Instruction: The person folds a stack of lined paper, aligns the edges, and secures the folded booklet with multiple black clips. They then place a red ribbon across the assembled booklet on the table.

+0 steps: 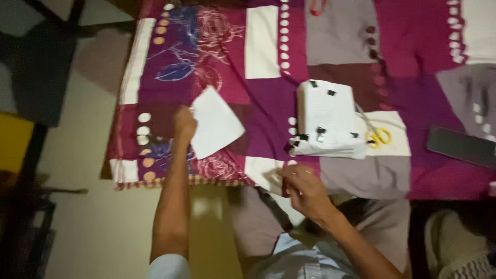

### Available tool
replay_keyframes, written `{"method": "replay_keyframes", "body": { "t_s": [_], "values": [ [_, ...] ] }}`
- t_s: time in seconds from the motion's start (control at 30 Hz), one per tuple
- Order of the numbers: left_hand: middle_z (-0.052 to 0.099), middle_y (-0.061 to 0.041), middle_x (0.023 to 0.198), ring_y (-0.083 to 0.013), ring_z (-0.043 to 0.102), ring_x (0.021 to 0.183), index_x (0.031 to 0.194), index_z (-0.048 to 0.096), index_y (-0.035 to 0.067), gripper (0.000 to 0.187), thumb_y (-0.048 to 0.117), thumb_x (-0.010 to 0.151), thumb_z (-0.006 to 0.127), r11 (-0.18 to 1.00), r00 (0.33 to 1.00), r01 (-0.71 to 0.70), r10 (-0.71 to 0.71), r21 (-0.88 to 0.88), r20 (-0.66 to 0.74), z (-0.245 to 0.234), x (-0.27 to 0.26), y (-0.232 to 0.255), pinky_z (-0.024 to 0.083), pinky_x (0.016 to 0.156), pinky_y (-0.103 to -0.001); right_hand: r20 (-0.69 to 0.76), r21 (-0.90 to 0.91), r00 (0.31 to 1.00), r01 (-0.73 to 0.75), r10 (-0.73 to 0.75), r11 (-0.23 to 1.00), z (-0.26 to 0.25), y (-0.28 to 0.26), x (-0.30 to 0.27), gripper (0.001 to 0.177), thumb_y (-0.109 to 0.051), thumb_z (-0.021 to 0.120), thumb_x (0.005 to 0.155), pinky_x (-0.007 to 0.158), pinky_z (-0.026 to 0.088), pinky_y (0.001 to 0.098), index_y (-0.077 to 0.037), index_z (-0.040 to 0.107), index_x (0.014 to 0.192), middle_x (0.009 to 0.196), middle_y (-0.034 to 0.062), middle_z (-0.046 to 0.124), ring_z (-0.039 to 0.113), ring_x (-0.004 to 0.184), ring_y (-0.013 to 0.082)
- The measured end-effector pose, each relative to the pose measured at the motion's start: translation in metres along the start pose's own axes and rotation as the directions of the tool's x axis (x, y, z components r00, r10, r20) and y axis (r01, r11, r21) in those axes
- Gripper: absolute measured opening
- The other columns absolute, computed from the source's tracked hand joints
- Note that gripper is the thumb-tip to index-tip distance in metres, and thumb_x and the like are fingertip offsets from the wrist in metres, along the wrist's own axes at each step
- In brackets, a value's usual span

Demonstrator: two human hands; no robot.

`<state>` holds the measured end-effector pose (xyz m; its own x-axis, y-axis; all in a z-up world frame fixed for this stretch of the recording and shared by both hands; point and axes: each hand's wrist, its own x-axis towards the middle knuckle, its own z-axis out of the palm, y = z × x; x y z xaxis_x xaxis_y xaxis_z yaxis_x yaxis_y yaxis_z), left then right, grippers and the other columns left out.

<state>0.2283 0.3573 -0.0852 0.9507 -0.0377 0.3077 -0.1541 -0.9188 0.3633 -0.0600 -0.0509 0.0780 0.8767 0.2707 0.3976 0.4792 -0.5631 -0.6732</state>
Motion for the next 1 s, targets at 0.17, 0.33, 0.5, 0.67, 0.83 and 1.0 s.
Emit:
{"method": "replay_keyframes", "body": {
  "t_s": [0.17,0.33,0.5,0.67,0.83,1.0],
  "values": [
    [0.067,-0.028,0.092,-0.0458,0.065,0.091,0.086,0.066,-0.005,0.01,-0.008,0.079,0.059,0.98,0.983,-0.174,0.166,-0.096,-0.081,-0.015,-0.011,0.018,0.052,0.083,-0.053,0.183,0.146,0.979,0.064,-0.09,0.987,0.107,-0.014,0.113,0.046,0.006,0.058,0.091,0.114,0.046,0.0451,-0.004,0.06,0.136,0.136,0.0192,0.064,0.059,0.131,0.0382],
    [0.066,-0.027,0.094,-0.0439,0.065,0.092,0.086,0.068,-0.005,0.007,0.001,0.083,0.066,0.98,0.962,-0.201,0.198,-0.005,0.189,-0.016,-0.01,0.027,0.051,0.084,-0.052,0.228,-0.02,0.96,0.175,-0.166,0.984,0.194,0.019,0.173,0.054,0.0,0.053,0.086,0.114,0.042,0.0466,0.007,0.052,0.14,0.142,0.0298,0.054,0.052,0.134,0.0449],
    [0.069,-0.026,0.101,-0.0436,0.066,0.099,0.091,0.068,-0.003,0.01,-0.005,0.082,0.063,0.961,0.944,-0.274,0.278,-0.05,0.179,-0.008,0.002,0.009,0.051,0.09,-0.051,0.283,-0.206,0.951,0.185,-0.122,0.961,0.236,0.058,0.159,0.059,-0.005,0.052,0.088,0.115,0.034,0.049,0.012,0.045,0.143,0.15,0.0316,0.046,0.045,0.138,0.0448],
    [0.07,-0.024,0.098,-0.0421,0.067,0.094,0.093,0.07,0.001,0.013,0.0,0.082,0.062,0.997,0.978,-0.015,0.03,-0.078,0.206,-0.049,0.025,0.017,0.052,0.085,-0.049,0.31,-0.163,0.947,0.138,-0.082,0.977,0.238,0.063,0.157,0.059,-0.005,0.052,0.086,0.117,0.033,0.048,0.011,0.048,0.143,0.152,0.0293,0.045,0.045,0.14,0.0434],
    [0.07,-0.016,0.087,-0.0235,0.063,0.075,0.109,0.068,0.001,0.013,0.012,0.103,0.063,0.846,0.993,0.067,-0.106,-0.529,-0.045,-0.108,-0.02,0.077,0.052,0.066,-0.038,0.204,0.122,0.978,0.012,-0.037,0.992,0.201,0.031,0.158,0.054,0.005,0.051,0.084,0.113,0.047,0.0448,0.004,0.058,0.138,0.139,0.0253,0.062,0.059,0.128,0.0403],
    [0.07,-0.007,0.082,-0.0085,0.059,0.056,0.112,0.06,0.001,0.018,0.016,0.103,0.058,0.294,0.883,0.357,-0.416,-0.887,0.218,-0.092,-0.131,0.177,0.047,0.042,-0.025,0.159,0.11,0.987,0.016,-0.033,0.994,0.111,0.012,0.096,0.022,-0.003,0.067,0.095,0.106,0.052,0.0453,-0.002,0.071,0.116,0.119,0.0154,0.072,0.069,0.112,0.0299]
  ]
}}
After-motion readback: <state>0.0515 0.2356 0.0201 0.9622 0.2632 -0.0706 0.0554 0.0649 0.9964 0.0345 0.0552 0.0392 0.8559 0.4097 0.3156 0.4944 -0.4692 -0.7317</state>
